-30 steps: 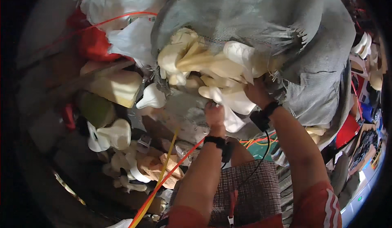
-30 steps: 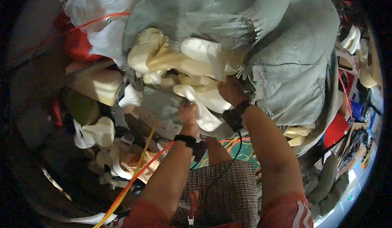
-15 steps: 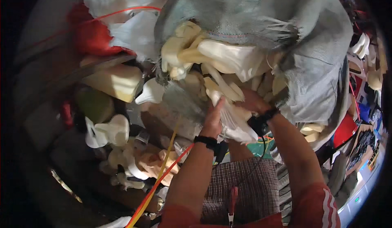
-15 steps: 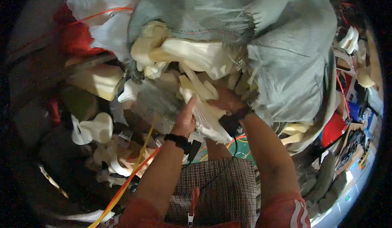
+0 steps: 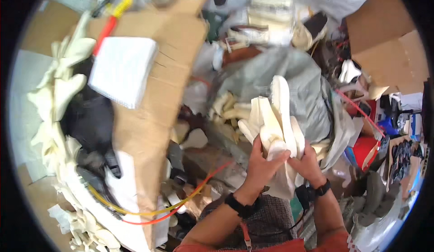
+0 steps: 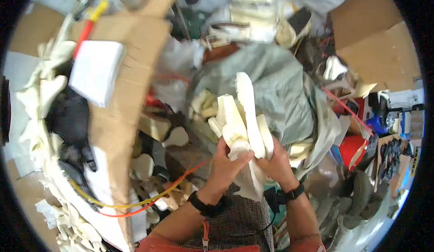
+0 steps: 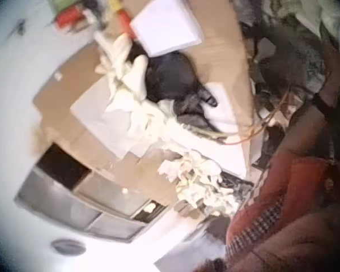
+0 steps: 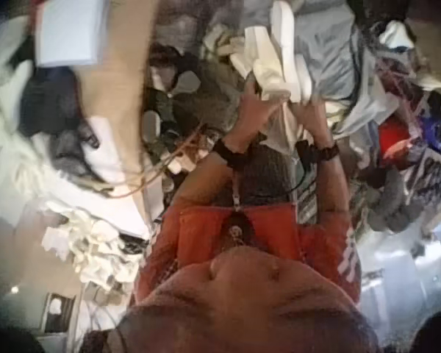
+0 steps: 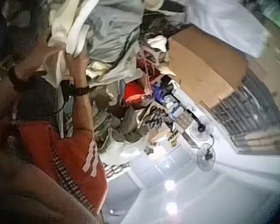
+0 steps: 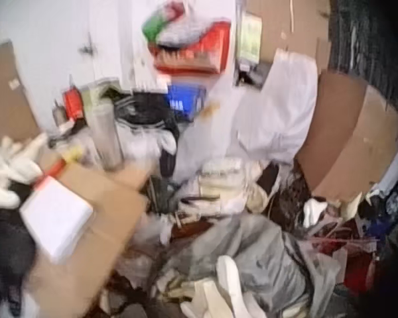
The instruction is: The person retrieves white bicycle seats from a large sack and places them on a workbench. Using a spray gun, they apply black paint to the seats one by one, then set the painted items aside. The process is repeated for multiple seats throughout the clip.
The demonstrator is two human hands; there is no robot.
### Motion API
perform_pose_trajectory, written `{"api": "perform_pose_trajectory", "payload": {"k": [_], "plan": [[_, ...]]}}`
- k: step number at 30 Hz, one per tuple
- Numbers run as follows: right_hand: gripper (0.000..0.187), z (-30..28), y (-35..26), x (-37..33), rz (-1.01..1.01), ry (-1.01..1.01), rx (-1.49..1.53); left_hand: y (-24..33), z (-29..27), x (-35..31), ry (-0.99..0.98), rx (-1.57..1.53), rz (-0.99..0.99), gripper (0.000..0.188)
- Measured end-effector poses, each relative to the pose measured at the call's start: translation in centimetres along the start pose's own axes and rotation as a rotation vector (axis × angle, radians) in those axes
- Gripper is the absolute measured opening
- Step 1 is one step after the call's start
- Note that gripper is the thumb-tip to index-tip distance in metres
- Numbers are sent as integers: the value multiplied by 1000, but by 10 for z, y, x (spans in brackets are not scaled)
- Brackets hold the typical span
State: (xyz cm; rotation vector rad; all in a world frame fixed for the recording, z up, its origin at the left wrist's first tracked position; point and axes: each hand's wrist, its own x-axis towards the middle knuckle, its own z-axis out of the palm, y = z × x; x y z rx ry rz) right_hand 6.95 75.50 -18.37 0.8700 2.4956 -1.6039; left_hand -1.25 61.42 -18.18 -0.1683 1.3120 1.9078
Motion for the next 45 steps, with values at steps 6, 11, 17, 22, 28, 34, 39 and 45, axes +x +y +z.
{"api": "perform_pose_trajectory", "payload": {"k": [6, 11, 17, 22, 28, 34, 39, 45], "plan": [[60, 4, -226, -32, -544, -20, 137, 206, -1, -133, -4, 199, 568, 76], [51, 105, -421, -12, -875, -377, 340, 362, -84, -253, 272, 375, 952, 64], [55, 268, -527, -44, -640, -1167, 773, 425, -213, -318, 770, 333, 920, 57], [65, 338, -496, -43, -520, -1087, 450, 376, -281, -314, 864, 254, 673, 66], [50, 385, -420, -19, -777, -445, 60, 300, -404, -272, 829, -13, 528, 55], [40, 362, -413, -63, -969, -599, -263, 304, -410, -284, 868, -271, 286, 44], [36, 344, -425, -36, -861, -620, -36, 288, -430, -306, 788, -358, 439, 36], [39, 287, -439, 4, -339, -583, 757, 279, -431, -342, 722, -611, 674, 30]]}}
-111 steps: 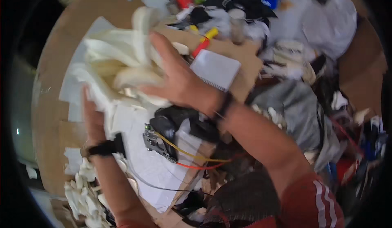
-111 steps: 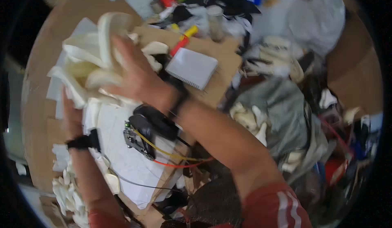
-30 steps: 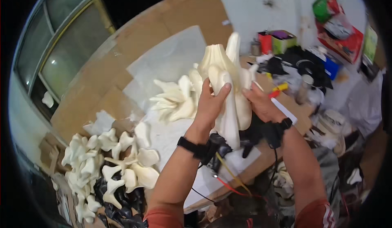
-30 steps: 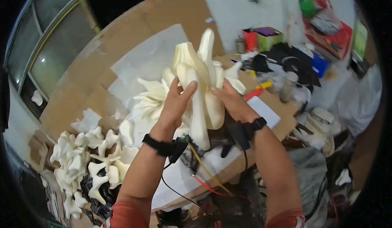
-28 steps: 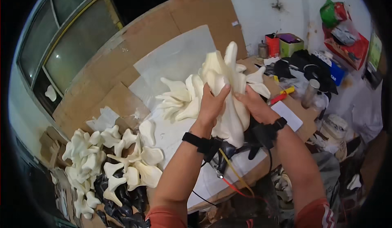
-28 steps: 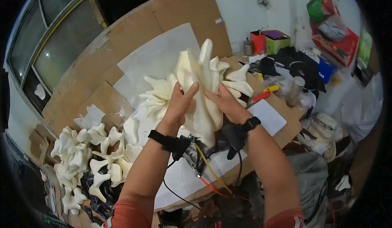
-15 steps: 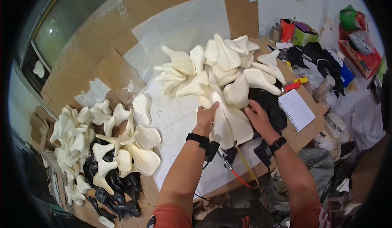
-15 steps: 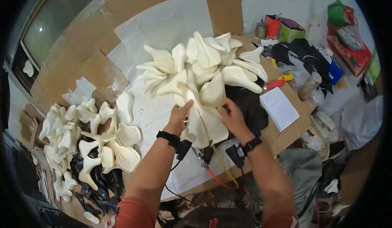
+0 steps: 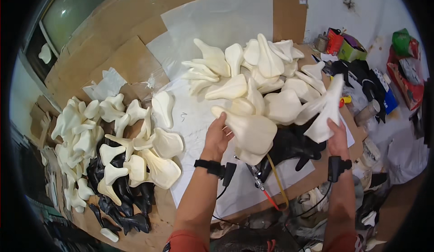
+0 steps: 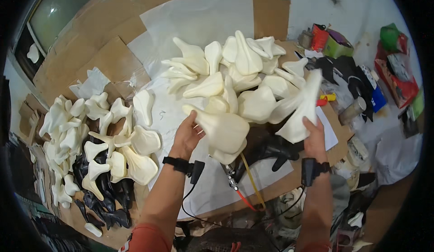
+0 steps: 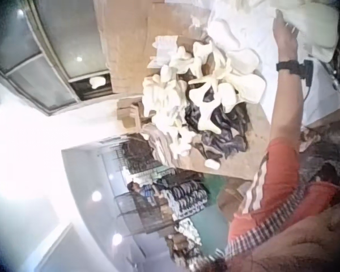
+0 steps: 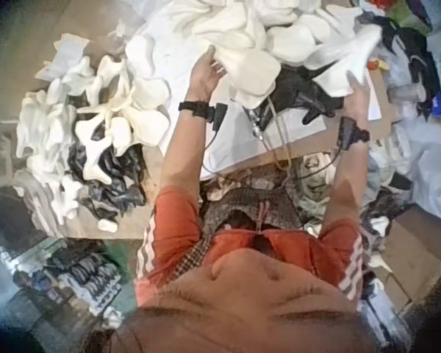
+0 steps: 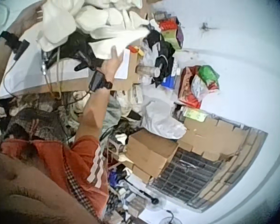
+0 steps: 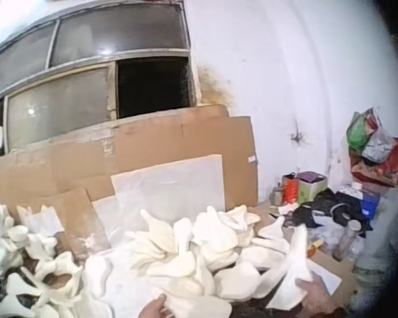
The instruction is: The person retrieves white bicycle seats from a large sack and places them on a workbench. Using a spray gun, they apply black paint to the seats one by one, then set the painted items aside. The process is repeated for multiple seats throughout the clip.
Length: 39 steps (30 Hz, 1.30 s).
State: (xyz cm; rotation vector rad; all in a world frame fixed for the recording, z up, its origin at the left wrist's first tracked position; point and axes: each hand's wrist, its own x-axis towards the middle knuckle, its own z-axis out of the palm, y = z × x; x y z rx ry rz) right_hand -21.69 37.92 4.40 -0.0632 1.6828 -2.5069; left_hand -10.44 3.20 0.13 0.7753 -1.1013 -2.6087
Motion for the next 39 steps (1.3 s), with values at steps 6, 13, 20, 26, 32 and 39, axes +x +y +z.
{"api": "perform_pose_trajectory", "payload": {"k": [6, 13, 20, 26, 32, 39], "plan": [[40, 85, 4, 1, -8, -261, -13, 9, -74, -42, 237, -188, 102, 31], [34, 165, 111, 80, -673, -254, -1247, -16, -145, -70, 318, -355, 37, 25], [30, 114, 72, 126, -539, -58, -1039, -16, -138, -69, 198, -372, 69, 28], [33, 152, -34, 55, -278, -192, -271, -6, -120, -71, 69, -346, 171, 25], [36, 151, -27, -11, -173, -238, -94, 4, -119, -77, 14, -270, 218, 20], [31, 109, 51, -62, 441, -779, -460, 3, -150, -84, 95, -227, 238, 13]]}}
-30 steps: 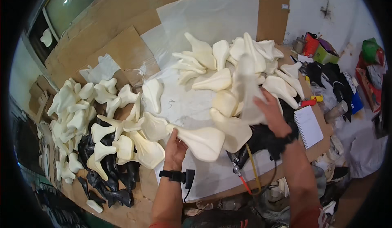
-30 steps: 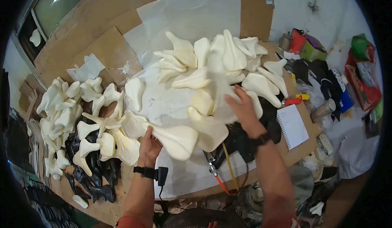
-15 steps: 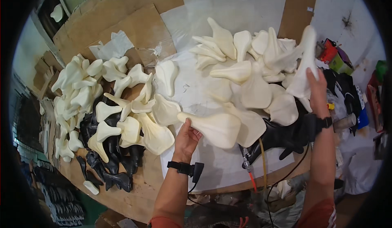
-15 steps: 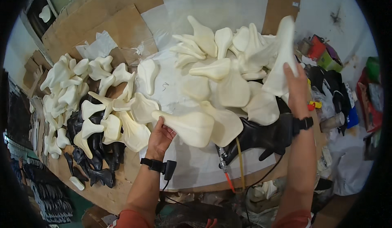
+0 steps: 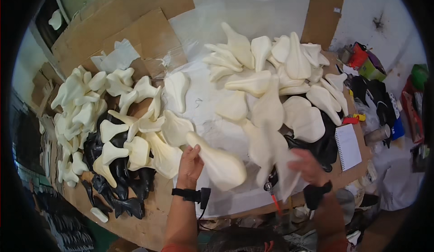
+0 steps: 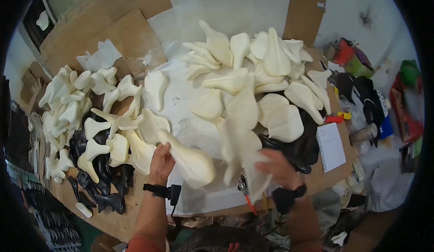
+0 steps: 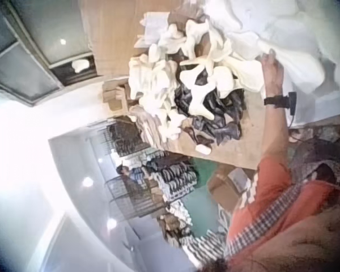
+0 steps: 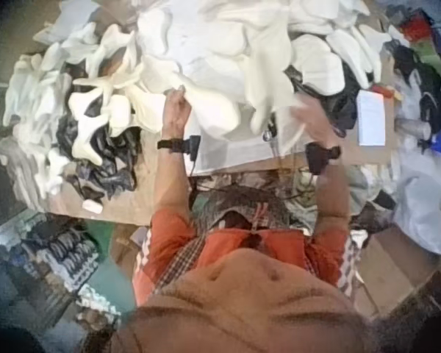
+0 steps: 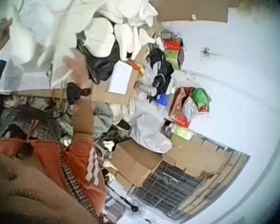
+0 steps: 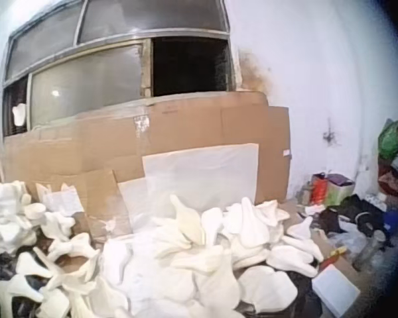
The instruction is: The person retrieves white bicycle seats from a large sack and places them on a workbench. Using a spray gun, they apply black paint to the seats one by one, then set the painted items aside. The process is repeated for multiple seats throughout the clip.
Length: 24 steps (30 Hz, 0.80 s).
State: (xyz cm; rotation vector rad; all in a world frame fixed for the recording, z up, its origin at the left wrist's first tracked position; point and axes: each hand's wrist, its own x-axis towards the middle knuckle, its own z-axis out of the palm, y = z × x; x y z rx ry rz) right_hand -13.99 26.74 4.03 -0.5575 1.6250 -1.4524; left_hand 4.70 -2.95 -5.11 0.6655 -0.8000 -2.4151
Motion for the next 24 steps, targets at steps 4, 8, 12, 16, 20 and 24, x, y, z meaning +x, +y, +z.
{"api": "perform_pose_trajectory", "payload": {"k": [4, 8, 12, 16, 20, 24], "plan": [[37, 21, 17, 27, -10, -79, -268, -2, -24, -4, 65, 123, 18, 17], [27, 15, 11, 57, -525, 337, -440, -18, -27, 1, 172, 333, 19, 2], [26, 27, -18, 50, -375, -27, -564, -29, -53, 0, 211, 409, 29, 9], [24, -9, -28, 20, -369, -165, -731, -12, -26, -8, 196, 196, -1, 14], [21, -91, -22, 10, -213, 418, -194, 5, -31, -7, 82, 45, -33, 27], [21, -160, 21, 32, 32, 509, 140, 5, -16, 18, -45, -116, -97, 27]]}}
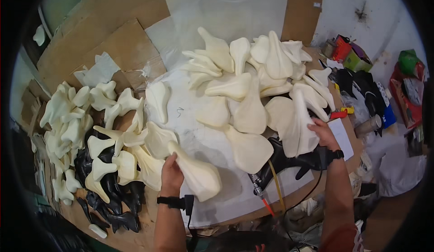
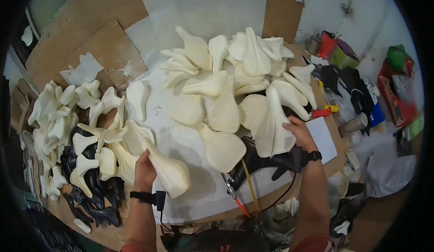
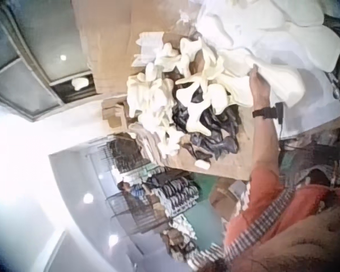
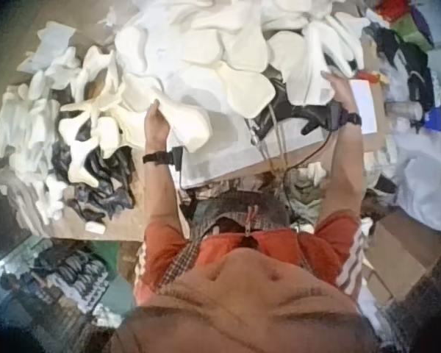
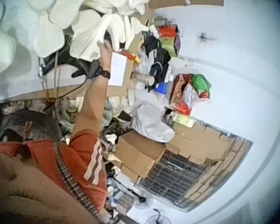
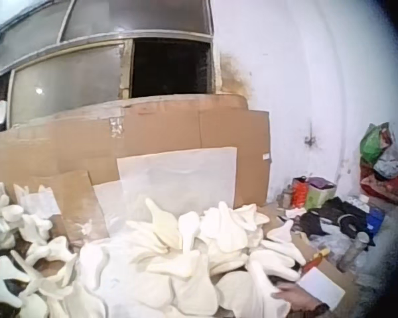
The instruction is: The person retrieves white bicycle seats from a large sack and places them on a workbench. Using a spray gun, they apply black paint to the seats one by one, then set the painted items aside. The process is repeated for multiple seats throughout the clip.
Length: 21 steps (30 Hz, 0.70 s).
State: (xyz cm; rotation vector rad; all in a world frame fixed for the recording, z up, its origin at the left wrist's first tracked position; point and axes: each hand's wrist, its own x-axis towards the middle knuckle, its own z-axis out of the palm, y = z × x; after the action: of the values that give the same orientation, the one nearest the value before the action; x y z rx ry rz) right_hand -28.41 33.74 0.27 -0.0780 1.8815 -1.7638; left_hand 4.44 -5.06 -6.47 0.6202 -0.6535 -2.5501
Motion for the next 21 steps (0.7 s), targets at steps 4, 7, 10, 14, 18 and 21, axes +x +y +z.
{"api": "perform_pose_trajectory", "payload": {"k": [4, 7, 10, 14, 18, 21], "plan": [[26, -3, 19, 16, -77, -55, -169, -9, 26, 38, 23, 6, -62, 28], [35, -2, -6, -9, -185, -59, 86, -17, 41, 71, 79, 27, -95, 29], [45, -25, -23, -29, -387, 25, 423, -31, 58, 112, 133, 27, -144, 34], [55, -6, -25, -18, -333, 154, 702, -48, 61, 151, 195, 70, -185, 33], [76, 90, -17, -3, -341, -261, 373, -46, 57, 142, 260, 59, -74, 32], [86, 128, -9, 5, -164, -226, 162, -12, 51, 107, 187, -26, 47, 35]]}}
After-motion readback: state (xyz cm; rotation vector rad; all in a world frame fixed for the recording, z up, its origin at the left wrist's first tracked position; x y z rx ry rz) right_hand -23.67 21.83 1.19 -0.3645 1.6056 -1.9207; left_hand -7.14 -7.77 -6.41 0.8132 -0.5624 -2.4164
